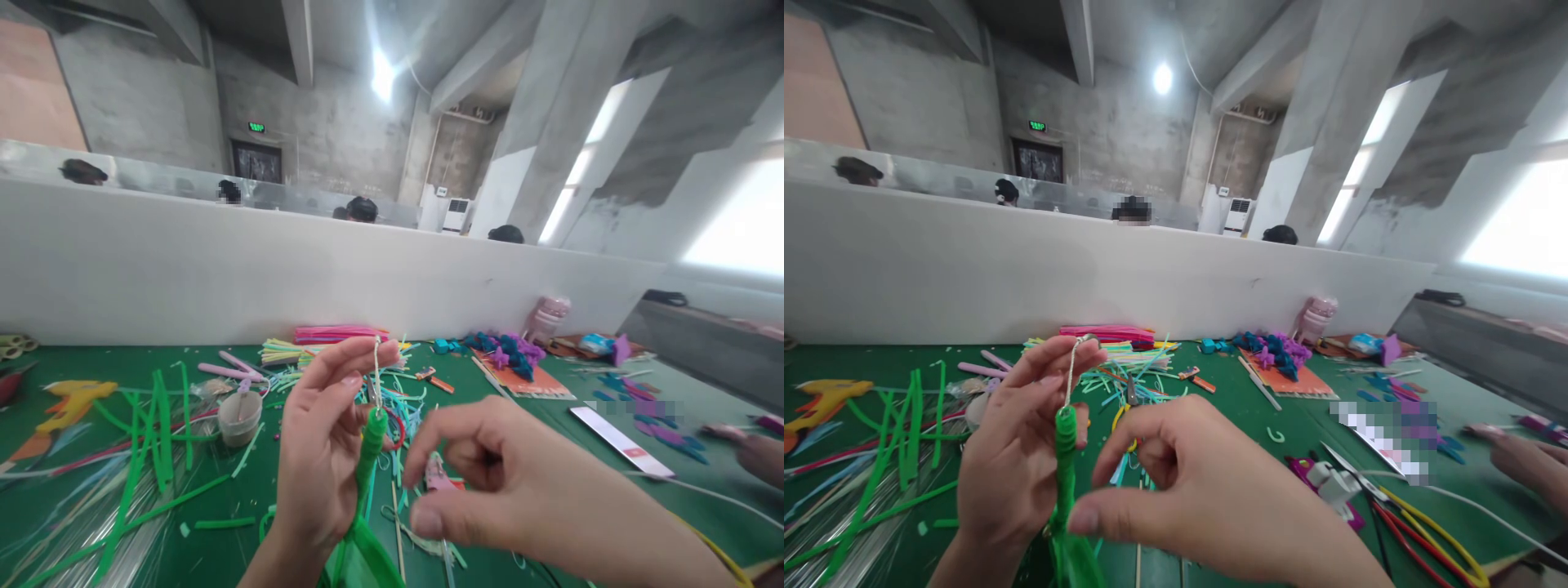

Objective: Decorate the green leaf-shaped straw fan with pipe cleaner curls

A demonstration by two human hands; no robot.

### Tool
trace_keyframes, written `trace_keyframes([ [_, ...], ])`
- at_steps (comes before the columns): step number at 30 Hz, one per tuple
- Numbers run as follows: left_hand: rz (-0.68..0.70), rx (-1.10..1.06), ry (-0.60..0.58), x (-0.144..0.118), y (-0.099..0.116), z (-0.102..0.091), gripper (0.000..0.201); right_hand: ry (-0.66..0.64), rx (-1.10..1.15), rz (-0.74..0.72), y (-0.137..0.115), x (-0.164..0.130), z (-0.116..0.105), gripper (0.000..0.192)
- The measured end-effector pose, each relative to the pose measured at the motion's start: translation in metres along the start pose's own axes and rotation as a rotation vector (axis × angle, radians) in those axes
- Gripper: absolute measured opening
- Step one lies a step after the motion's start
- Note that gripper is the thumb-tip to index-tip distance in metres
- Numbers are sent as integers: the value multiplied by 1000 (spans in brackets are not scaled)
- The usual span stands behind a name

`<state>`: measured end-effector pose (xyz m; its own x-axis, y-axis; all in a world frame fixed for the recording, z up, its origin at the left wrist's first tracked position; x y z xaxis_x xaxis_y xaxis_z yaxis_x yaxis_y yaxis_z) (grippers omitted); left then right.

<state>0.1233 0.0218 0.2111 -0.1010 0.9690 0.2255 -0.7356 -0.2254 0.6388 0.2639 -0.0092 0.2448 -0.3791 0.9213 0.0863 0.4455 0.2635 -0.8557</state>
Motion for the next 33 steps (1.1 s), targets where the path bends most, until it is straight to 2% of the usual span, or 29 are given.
trace_keyframes([
  [1, -5, -2, -5, 0, 0, 0, 23, -28, 8, -14, 1, -1, 1, 23],
  [2, -8, -5, -9, 0, -1, 0, 23, -3, 54, -54, 0, -1, 2, 25],
  [6, -1, -8, 10, 0, -2, -1, 22, 398, 377, -371, -5, 3, -9, 28],
  [7, -2, -7, 13, 0, -2, -1, 22, 432, 467, -422, -5, 4, -10, 29],
  [8, -3, -7, 12, 0, -2, -1, 22, 403, 558, -447, -6, 6, -9, 30],
  [11, 7, -15, -8, 1, -2, -1, 22, 149, 708, -378, -6, 10, -5, 35],
  [13, 12, -16, -17, 1, -2, -2, 23, 144, 555, -255, -2, 10, -8, 28],
  [15, 10, -19, -21, 1, -2, -2, 23, 203, 276, -119, 3, 8, -12, 17],
  [16, 8, -22, -22, 1, -2, -2, 23, 183, 145, -66, 5, 8, -13, 20],
  [18, -4, -31, -26, 1, -2, -2, 23, 13, 7, -14, 7, 6, -6, 24],
  [20, -13, -37, -30, 1, -3, -2, 23, -104, 50, -82, 4, 5, 1, 21],
  [21, -12, -39, -30, 1, -3, -1, 22, -78, 126, -166, 0, 6, 2, 25],
  [23, -4, -35, -20, 1, -4, -1, 22, 94, 331, -361, -9, 7, -1, 31],
  [25, 0, -28, -5, 1, -4, -2, 22, 234, 531, -480, -13, 7, -5, 34],
  [26, 1, -24, -1, 1, -4, -3, 22, 233, 621, -492, -13, 8, -6, 34],
  [28, 9, -20, -3, 1, -4, -3, 22, 108, 760, -449, -13, 9, -2, 34],
  [30, 17, -20, -7, 1, -3, -3, 23, 8, 766, -382, -11, 8, 1, 32],
  [31, 17, -18, -8, 1, -3, -3, 23, 39, 693, -351, -8, 8, 0, 30],
  [33, 23, -17, -13, 0, -2, -2, 23, 241, 424, -335, -4, 5, -5, 21],
])
Point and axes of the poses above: each hand's wrist, its own x-axis towards the middle knuckle, its own z-axis out of the palm, y = z × x, the point moved 4 cm from there along x, towards the middle knuckle, and after that the axes turned 7 degrees about y, right-handed, at the moved point
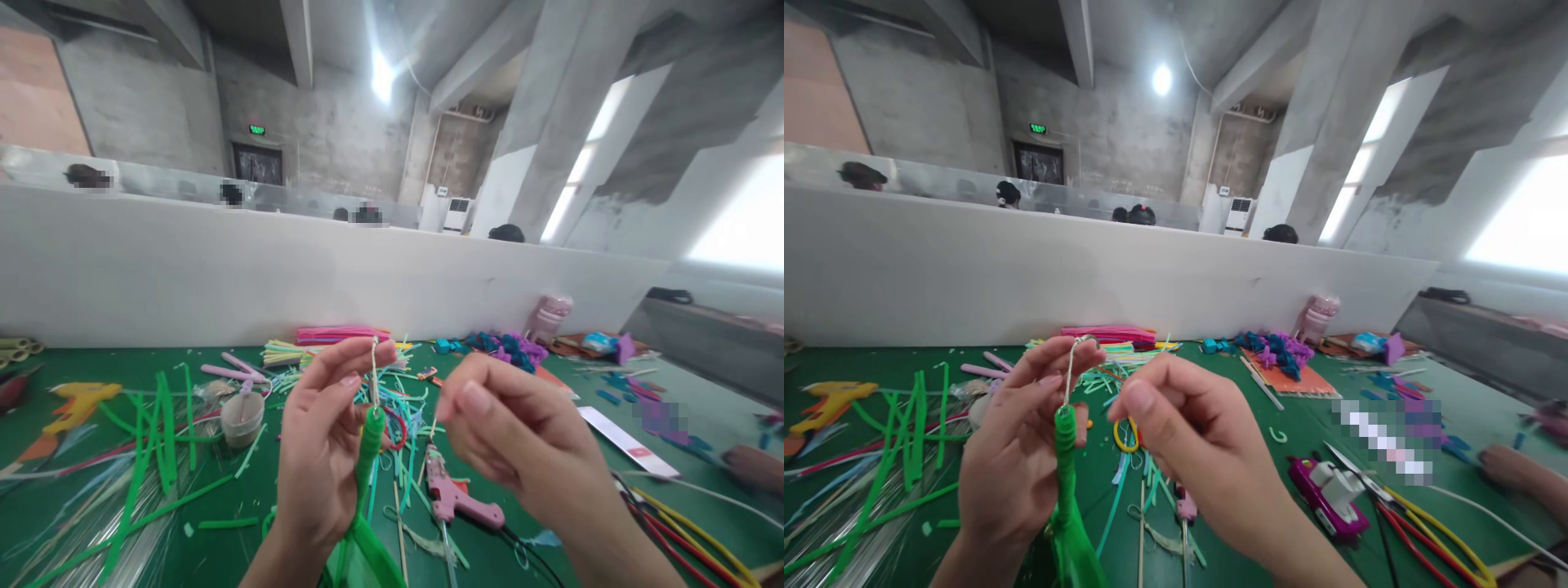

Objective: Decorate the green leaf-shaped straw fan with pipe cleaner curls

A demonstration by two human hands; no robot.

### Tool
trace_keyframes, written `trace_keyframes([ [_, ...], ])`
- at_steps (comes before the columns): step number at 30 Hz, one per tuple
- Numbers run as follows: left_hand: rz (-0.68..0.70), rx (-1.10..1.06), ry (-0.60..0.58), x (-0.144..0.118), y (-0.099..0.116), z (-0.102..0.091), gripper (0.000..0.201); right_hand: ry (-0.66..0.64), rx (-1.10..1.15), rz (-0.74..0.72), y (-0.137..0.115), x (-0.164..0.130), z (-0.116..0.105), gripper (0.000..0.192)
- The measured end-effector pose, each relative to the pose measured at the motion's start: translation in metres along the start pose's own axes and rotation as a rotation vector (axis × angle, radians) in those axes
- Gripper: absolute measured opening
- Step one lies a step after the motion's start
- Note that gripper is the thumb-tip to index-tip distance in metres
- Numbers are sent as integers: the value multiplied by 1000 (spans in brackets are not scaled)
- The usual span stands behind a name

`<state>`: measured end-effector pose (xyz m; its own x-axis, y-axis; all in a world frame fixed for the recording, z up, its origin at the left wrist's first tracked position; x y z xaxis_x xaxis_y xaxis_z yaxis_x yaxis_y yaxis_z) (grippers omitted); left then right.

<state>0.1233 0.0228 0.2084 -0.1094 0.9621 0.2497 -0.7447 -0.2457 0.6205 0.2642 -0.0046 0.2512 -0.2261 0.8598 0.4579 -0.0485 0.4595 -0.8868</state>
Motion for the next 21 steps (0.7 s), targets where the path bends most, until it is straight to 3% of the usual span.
trace_keyframes([
  [3, 16, 3, -10, 0, 0, 0, 23, 164, -386, -200, -5, -5, -1, 8],
  [6, 24, 5, -5, 0, 0, -1, 23, 170, -503, -316, -5, -8, 8, 11],
  [15, 45, 21, -16, 1, 0, 0, 24, 200, -537, -385, -2, -6, 17, 11],
  [21, 38, 17, -13, 0, 0, 0, 24, 161, -464, -356, -5, -8, 17, 14],
])
Point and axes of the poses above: each hand's wrist, its own x-axis towards the middle knuckle, its own z-axis out of the palm, y = z × x, the point moved 4 cm from there along x, towards the middle knuckle, and after that the axes turned 7 degrees about y, right-handed, at the moved point
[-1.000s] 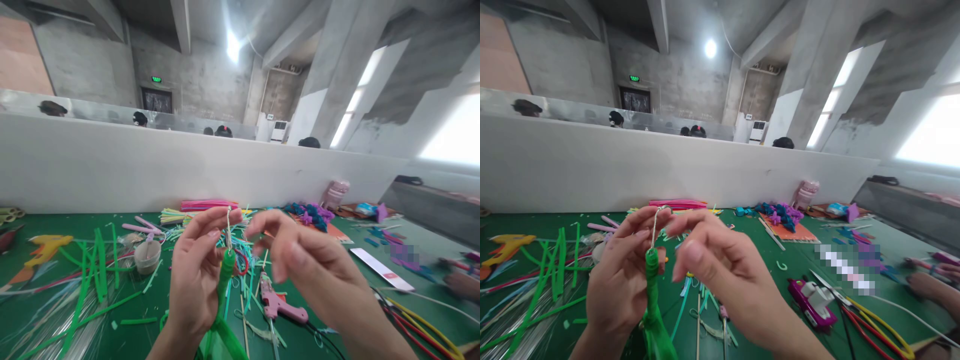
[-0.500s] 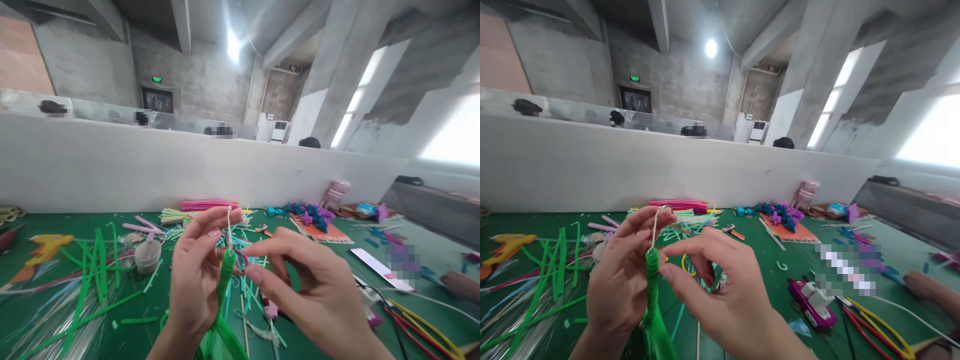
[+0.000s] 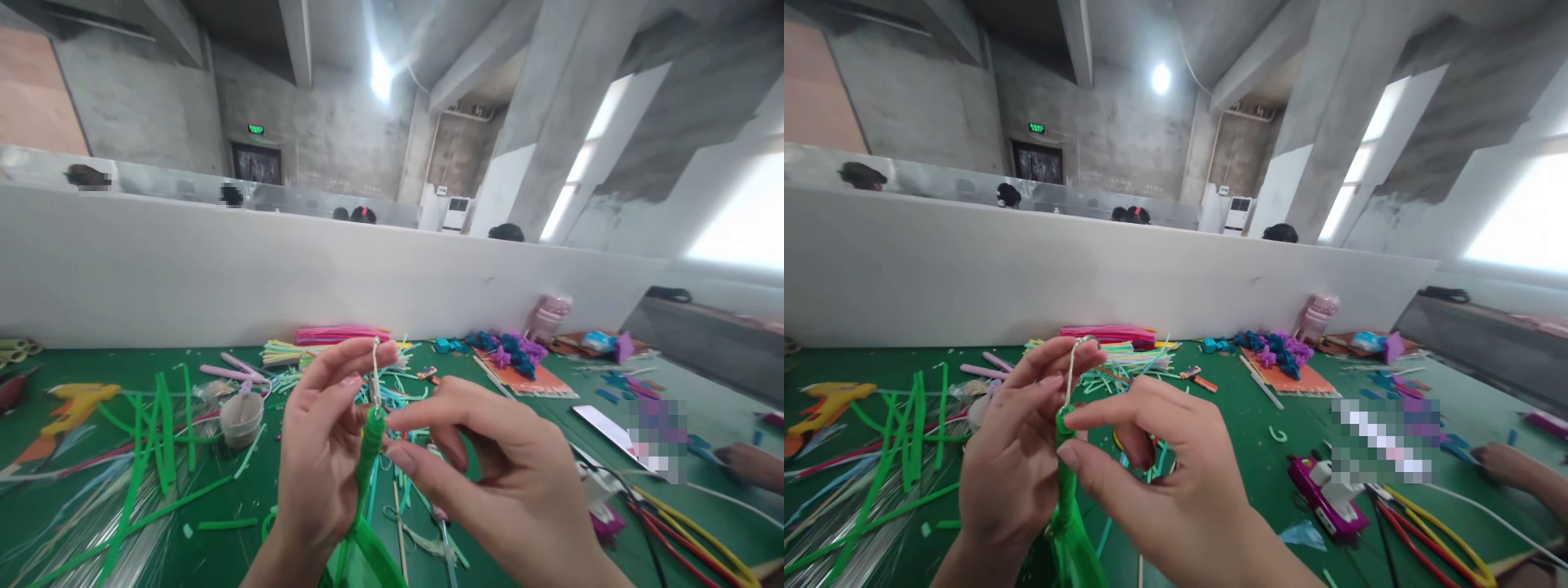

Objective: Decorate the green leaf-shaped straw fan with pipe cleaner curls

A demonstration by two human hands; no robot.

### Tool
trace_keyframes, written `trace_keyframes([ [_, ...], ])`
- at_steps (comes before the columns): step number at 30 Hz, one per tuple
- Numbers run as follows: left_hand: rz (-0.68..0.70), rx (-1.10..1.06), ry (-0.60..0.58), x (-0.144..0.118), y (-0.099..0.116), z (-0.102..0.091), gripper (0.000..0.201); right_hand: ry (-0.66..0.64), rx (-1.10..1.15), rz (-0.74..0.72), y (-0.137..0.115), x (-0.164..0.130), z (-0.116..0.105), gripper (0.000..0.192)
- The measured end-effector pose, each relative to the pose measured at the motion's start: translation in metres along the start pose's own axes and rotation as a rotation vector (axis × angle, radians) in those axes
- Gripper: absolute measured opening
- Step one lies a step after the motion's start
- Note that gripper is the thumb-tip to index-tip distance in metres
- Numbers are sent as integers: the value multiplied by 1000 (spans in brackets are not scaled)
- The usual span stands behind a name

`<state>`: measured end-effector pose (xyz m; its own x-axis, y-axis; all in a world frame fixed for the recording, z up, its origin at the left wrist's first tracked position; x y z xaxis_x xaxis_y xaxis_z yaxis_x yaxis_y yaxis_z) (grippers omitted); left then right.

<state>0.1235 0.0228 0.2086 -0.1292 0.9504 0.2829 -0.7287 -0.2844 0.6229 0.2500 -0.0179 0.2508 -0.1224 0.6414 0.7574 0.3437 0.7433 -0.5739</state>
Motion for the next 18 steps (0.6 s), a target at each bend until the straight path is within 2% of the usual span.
trace_keyframes([
  [2, -14, -1, 16, -1, 0, 1, 23, 23, 100, 35, -1, -1, -1, 15],
  [6, -38, -6, 40, -1, 1, 2, 22, 149, 335, 96, -4, -2, -6, 20],
  [11, -70, -28, 15, -1, -1, 2, 22, 207, 398, 61, -9, 0, -8, 23],
  [15, -60, -12, 18, -2, -2, 0, 22, 125, 440, 175, -8, 7, -5, 21],
  [18, -55, -6, 24, -2, -1, -1, 22, -57, 483, 293, -7, 15, -7, 19],
])
Point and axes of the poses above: each hand's wrist, its own x-axis towards the middle knuckle, its own z-axis out of the palm, y = z × x, the point moved 4 cm from there along x, towards the middle knuckle, and after that the axes turned 7 degrees about y, right-handed, at the moved point
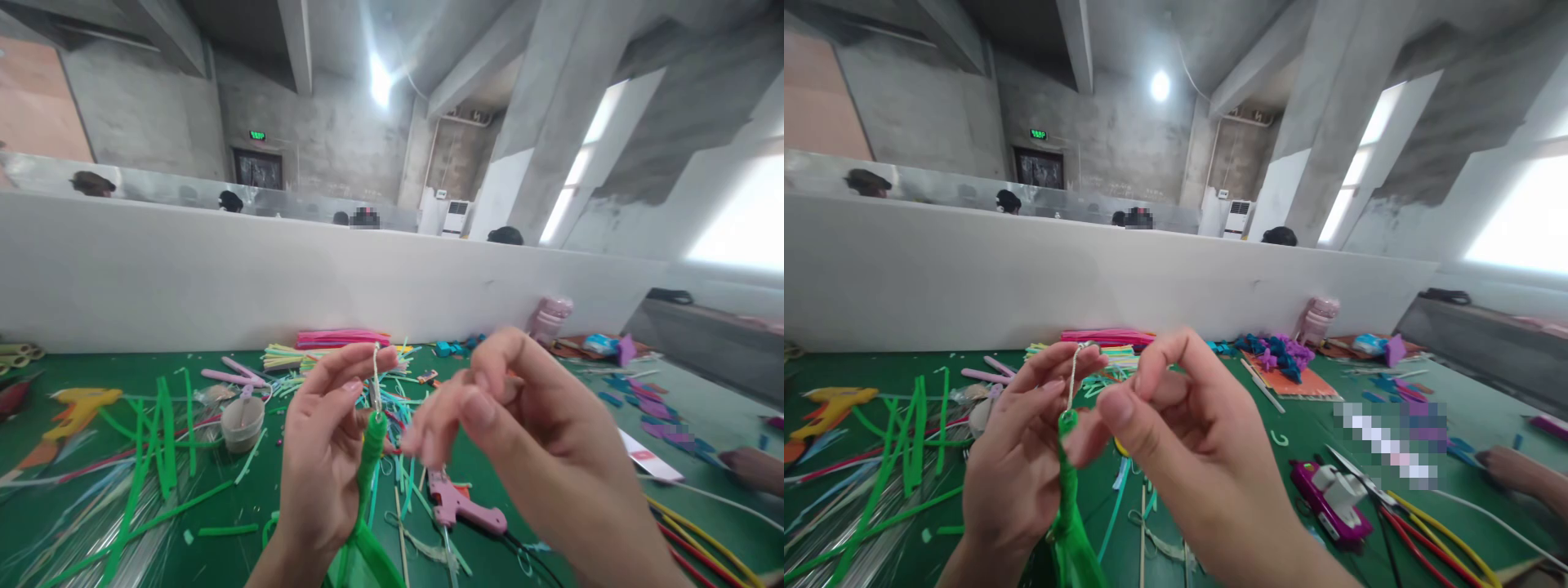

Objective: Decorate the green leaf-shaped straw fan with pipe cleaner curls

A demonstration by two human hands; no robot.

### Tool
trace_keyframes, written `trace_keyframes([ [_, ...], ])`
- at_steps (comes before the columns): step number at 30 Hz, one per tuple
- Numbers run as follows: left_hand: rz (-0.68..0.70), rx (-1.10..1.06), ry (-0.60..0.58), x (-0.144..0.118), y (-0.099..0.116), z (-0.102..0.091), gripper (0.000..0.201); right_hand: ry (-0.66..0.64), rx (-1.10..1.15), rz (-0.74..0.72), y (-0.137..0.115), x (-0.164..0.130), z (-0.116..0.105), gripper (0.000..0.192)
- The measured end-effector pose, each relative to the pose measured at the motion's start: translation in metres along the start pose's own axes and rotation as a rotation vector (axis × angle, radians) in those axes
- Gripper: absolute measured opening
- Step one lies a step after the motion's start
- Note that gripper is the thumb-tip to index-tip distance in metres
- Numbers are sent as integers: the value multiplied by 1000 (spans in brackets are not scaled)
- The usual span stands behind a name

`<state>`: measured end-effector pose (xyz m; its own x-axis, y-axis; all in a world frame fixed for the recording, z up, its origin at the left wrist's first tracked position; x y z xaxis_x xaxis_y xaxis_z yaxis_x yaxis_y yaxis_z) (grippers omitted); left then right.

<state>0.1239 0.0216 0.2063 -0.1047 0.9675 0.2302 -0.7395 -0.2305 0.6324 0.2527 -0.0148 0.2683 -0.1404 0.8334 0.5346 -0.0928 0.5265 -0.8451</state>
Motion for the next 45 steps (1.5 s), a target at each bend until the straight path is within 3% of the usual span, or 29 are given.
trace_keyframes([
  [4, -25, -20, -7, 0, 0, 1, 22, -209, -318, 308, -4, 15, -19, 17],
  [7, -38, -17, 8, -1, 0, 2, 21, -570, -535, 480, -5, 20, -26, 24],
  [9, -47, -14, 13, -1, -1, 3, 21, -789, -525, 553, -3, 18, -24, 24],
  [10, -48, -10, 15, -1, -1, 3, 21, -822, -465, 540, -2, 17, -22, 22],
  [12, -33, -1, 18, -1, -1, 2, 21, -711, -281, 384, -4, 20, -15, 21],
  [15, -19, 0, 21, 0, 0, 2, 21, -339, -69, 26, -11, 23, -15, 24],
  [17, -32, -12, 19, 1, 0, 1, 21, -196, -10, -78, -13, 23, -17, 26],
  [19, -47, -24, 15, 1, -1, 1, 21, -213, 51, -20, -13, 23, -16, 27],
  [21, -51, -28, 17, 0, -1, 2, 21, -330, 40, 125, -12, 25, -14, 29],
  [23, -47, -23, 22, 1, -1, 2, 21, -416, -194, 187, -12, 26, -15, 25],
  [26, -31, -13, 16, 1, 0, 3, 21, -461, -705, -20, -18, 29, -18, 13],
  [29, -15, -1, 14, 2, 1, 2, 21, -458, -972, -251, -22, 25, -15, 5],
  [30, -13, 1, 12, 2, 1, 2, 21, -418, -1028, -283, -22, 23, -15, 11],
  [33, -19, -1, 4, 2, 1, 2, 22, -240, -1078, -283, -21, 16, -17, 39],
  [37, -20, -19, 14, 1, 1, 2, 21, -99, -871, -231, -20, 4, -16, 63],
  [42, -7, -21, 12, 0, 1, 2, 23, -57, -474, -101, -11, -3, -10, 62],
  [45, 2, -19, 9, 0, 1, 2, 21, -163, -163, 94, 0, -6, -2, 55],
])
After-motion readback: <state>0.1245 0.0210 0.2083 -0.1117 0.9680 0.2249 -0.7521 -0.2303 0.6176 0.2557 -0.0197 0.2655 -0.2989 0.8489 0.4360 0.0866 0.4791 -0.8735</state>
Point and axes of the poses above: each hand's wrist, its own x-axis towards the middle knuckle, its own z-axis out of the palm, y = z × x, the point moved 4 cm from there along x, towards the middle knuckle, and after that the axes turned 7 degrees about y, right-handed, at the moved point
